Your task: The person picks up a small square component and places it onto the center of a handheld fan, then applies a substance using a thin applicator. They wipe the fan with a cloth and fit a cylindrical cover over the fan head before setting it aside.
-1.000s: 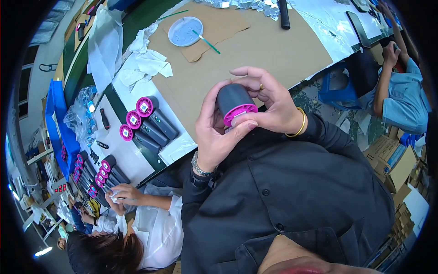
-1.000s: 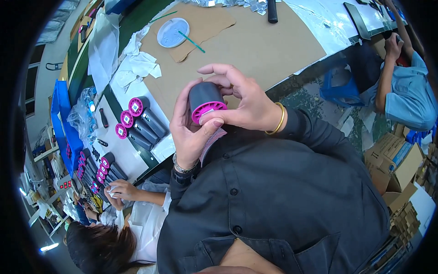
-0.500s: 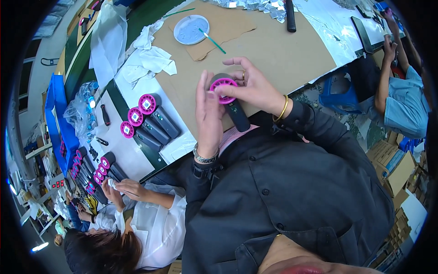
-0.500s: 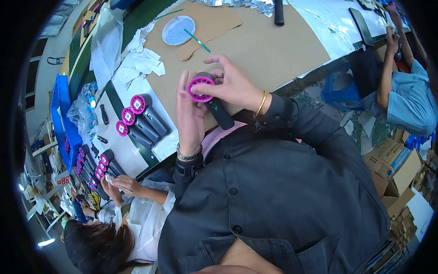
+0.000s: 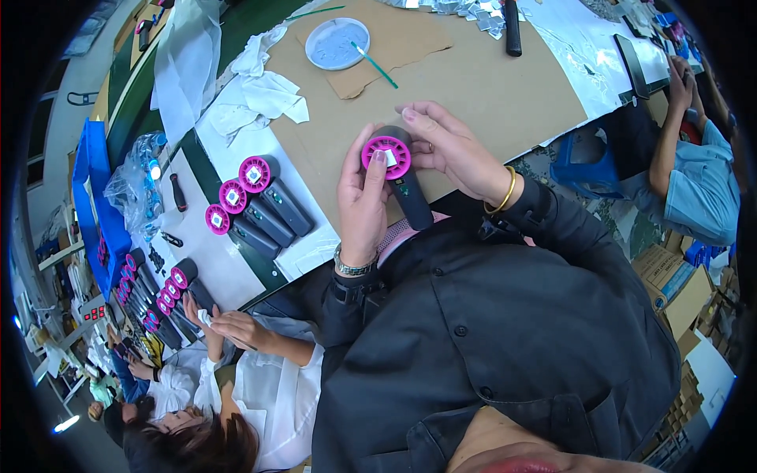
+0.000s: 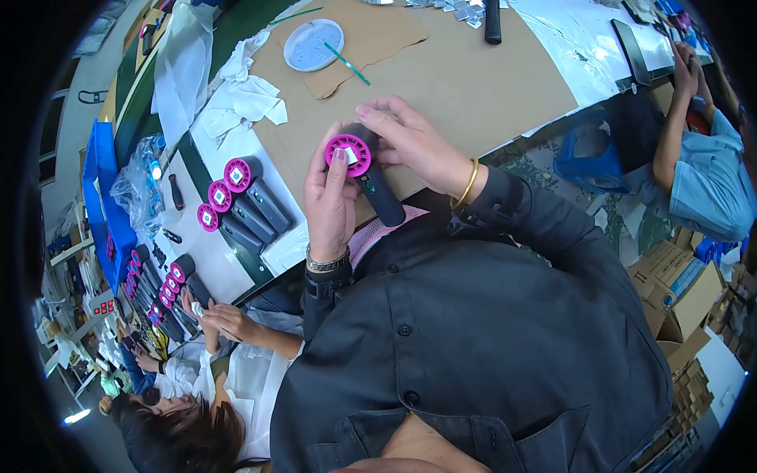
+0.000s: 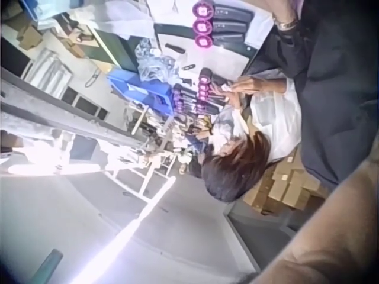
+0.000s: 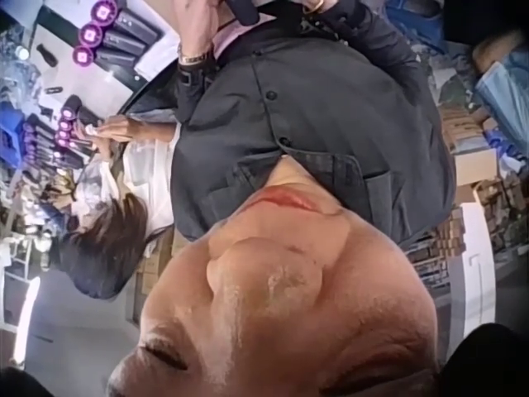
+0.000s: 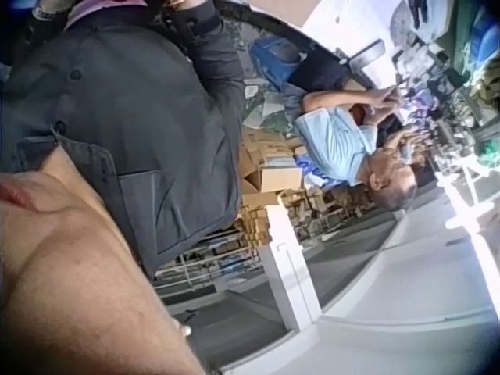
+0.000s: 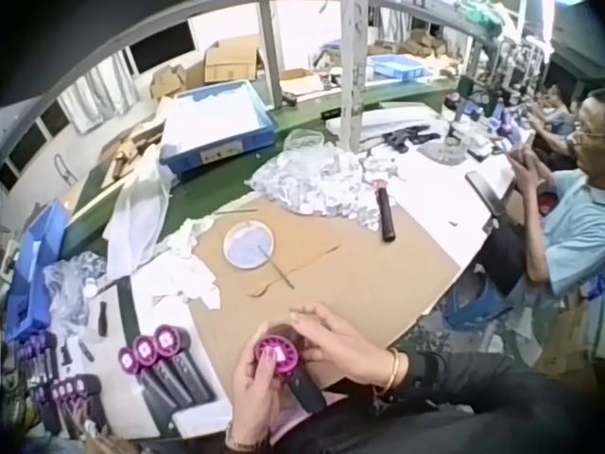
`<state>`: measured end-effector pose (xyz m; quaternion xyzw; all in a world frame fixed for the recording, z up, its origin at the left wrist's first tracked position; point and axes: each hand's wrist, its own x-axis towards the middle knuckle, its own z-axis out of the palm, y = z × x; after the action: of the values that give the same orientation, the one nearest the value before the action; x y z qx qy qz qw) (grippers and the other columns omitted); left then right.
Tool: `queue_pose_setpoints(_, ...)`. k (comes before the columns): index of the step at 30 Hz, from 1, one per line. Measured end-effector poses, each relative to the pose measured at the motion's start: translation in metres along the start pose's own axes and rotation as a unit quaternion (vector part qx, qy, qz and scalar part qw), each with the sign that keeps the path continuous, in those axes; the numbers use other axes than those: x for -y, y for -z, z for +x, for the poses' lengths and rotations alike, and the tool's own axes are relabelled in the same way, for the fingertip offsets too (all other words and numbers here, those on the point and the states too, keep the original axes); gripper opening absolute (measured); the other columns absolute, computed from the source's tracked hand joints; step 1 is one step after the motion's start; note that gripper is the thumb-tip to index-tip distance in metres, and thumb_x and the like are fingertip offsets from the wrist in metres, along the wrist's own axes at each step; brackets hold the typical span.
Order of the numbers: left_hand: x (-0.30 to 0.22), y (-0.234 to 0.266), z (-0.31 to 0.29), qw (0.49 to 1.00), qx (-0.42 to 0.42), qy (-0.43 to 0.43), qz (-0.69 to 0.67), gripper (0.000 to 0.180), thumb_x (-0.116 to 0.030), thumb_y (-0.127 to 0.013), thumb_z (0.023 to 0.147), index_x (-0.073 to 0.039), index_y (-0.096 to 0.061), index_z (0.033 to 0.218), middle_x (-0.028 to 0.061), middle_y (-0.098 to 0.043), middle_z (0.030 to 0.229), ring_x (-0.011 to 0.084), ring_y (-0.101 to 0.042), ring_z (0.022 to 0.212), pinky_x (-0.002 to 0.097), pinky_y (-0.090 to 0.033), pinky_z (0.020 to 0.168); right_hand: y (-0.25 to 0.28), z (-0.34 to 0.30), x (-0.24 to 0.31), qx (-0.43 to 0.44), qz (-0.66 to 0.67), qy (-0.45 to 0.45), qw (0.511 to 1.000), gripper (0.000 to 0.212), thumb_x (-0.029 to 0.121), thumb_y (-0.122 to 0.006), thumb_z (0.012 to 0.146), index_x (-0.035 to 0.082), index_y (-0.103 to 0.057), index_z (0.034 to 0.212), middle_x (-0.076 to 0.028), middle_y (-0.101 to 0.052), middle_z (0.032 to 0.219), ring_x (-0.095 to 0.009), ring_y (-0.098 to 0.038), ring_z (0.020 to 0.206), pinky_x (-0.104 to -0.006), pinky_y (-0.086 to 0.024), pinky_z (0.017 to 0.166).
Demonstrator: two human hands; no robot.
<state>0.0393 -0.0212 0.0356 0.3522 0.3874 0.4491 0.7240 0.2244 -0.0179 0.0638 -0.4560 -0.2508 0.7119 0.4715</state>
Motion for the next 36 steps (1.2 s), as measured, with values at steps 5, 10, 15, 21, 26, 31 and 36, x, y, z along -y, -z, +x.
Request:
queue_pose_setpoints(5,0.0,0.003,0.003,1.0,0.0,0.0,-0.031,0.053,-0.022,-0.06,0.117,-0.004,-0.047,0.165,0.0048,-0.064,0.142,0.0087,-0.064,0.12,0.0242,-0.056,0.095,0.002,-0.004,0.004,0.005,-0.02,0.015,1.0,0.054,0.04,-0.061,0.115,0.006,-0.049,0.156,-0.008,-0.063,0.128,-0.015,-0.067,0.115,-0.0362,-0.06,0.101)
queue_pose_setpoints(10,-0.002,0.002,0.004,0.999,-0.02,-0.018,-0.021,0.049,-0.021,-0.061,0.116,-0.003,-0.051,0.16,0.0024,-0.067,0.129,0.0084,-0.066,0.113,0.0231,-0.055,0.09,0.005,-0.001,0.003,0.013,-0.094,0.057,0.994,0.053,0.036,-0.065,0.113,0.005,-0.052,0.154,-0.008,-0.069,0.124,-0.014,-0.068,0.106,-0.0344,-0.06,0.098)
queue_pose_setpoints(15,0.009,0.002,0.013,0.969,-0.147,-0.145,0.136,0.045,-0.021,-0.068,0.112,0.0,-0.055,0.15,0.0059,-0.071,0.123,0.0144,-0.068,0.112,0.0284,-0.054,0.095,0.03,0.041,0.024,-0.053,-0.438,0.273,0.855,0.042,0.03,-0.077,0.104,0.001,-0.069,0.133,-0.011,-0.079,0.11,-0.019,-0.073,0.092,-0.0345,-0.059,0.085)
queue_pose_setpoints(21,0.015,0.022,0.026,0.894,-0.156,-0.224,0.356,0.048,-0.02,-0.076,0.106,0.001,-0.057,0.145,0.0161,-0.07,0.133,0.0269,-0.068,0.121,0.0398,-0.052,0.106,0.034,0.093,0.05,-0.081,-0.593,0.32,0.735,0.029,0.026,-0.085,0.093,-0.001,-0.077,0.102,-0.017,-0.079,0.098,-0.032,-0.075,0.085,-0.0414,-0.057,0.075)
queue_pose_setpoints(26,0.011,0.024,0.021,0.849,-0.139,-0.281,0.425,0.058,-0.019,-0.085,0.097,0.001,-0.059,0.146,0.0188,-0.068,0.14,0.0342,-0.066,0.126,0.0451,-0.051,0.11,0.036,0.119,0.034,-0.086,-0.68,0.328,0.65,0.028,0.027,-0.085,0.092,0.001,-0.074,0.093,-0.017,-0.076,0.091,-0.038,-0.073,0.085,-0.0465,-0.057,0.076)
queue_pose_setpoints(31,-0.004,0.015,0.021,0.797,-0.095,-0.333,0.496,0.069,-0.019,-0.093,0.088,0.0,-0.06,0.146,0.0181,-0.069,0.138,0.0368,-0.066,0.125,0.0464,-0.051,0.108,0.04,0.132,0.029,-0.107,-0.678,0.309,0.658,0.027,0.026,-0.083,0.093,0.001,-0.073,0.09,-0.015,-0.075,0.085,-0.038,-0.072,0.083,-0.0475,-0.056,0.074)
queue_pose_setpoints(36,-0.001,0.018,0.028,0.806,-0.077,-0.328,0.487,0.071,-0.019,-0.094,0.085,-0.001,-0.061,0.146,0.0183,-0.069,0.136,0.0387,-0.066,0.123,0.0472,-0.052,0.105,0.038,0.127,0.037,-0.114,-0.67,0.292,0.674,0.024,0.024,-0.079,0.096,0.001,-0.074,0.094,-0.015,-0.077,0.09,-0.037,-0.073,0.081,-0.0458,-0.057,0.072)
